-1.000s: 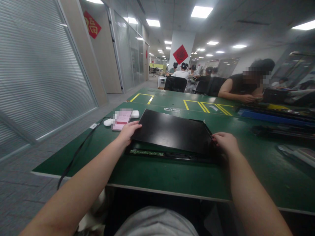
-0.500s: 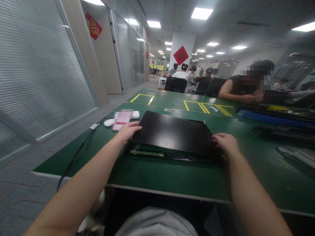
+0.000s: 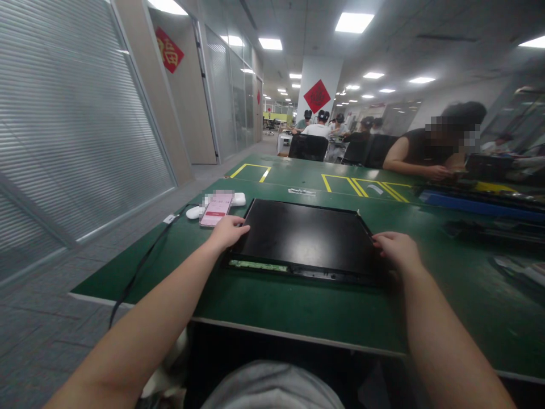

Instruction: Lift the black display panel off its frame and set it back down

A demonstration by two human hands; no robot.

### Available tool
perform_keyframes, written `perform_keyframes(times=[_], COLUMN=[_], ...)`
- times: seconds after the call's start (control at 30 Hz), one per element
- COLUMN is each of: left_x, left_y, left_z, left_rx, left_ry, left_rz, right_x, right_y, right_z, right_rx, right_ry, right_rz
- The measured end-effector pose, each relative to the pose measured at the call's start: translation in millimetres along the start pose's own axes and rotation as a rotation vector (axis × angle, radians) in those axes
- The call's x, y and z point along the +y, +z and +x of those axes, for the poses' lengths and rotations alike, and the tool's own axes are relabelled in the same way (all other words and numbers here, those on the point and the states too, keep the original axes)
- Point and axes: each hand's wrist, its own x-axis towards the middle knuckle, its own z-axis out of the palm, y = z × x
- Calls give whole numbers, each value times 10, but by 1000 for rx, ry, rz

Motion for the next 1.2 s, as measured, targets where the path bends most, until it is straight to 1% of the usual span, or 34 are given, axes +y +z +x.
perform_keyframes(times=[0.1,0.27,0.4,0.5,0.7,0.87,1.1,1.2], left_x=[27,58,54,43,-1,-32,-29,-43], left_y=[-1,-9,-5,1,10,13,36,39], left_z=[-15,-16,-10,-6,22,34,13,16], left_rx=[-25,-163,-189,-195,-215,-208,-184,-183], left_ry=[25,47,70,83,151,180,151,163], left_rz=[115,419,558,597,638,655,655,663], right_x=[16,50,63,59,62,46,14,-3], right_y=[9,28,34,32,35,32,19,11], right_z=[14,47,62,56,48,37,3,-21], right_rx=[2,-2,4,4,10,15,18,23], right_ry=[5,41,59,48,49,62,43,33], right_rz=[9,72,96,106,145,162,152,140])
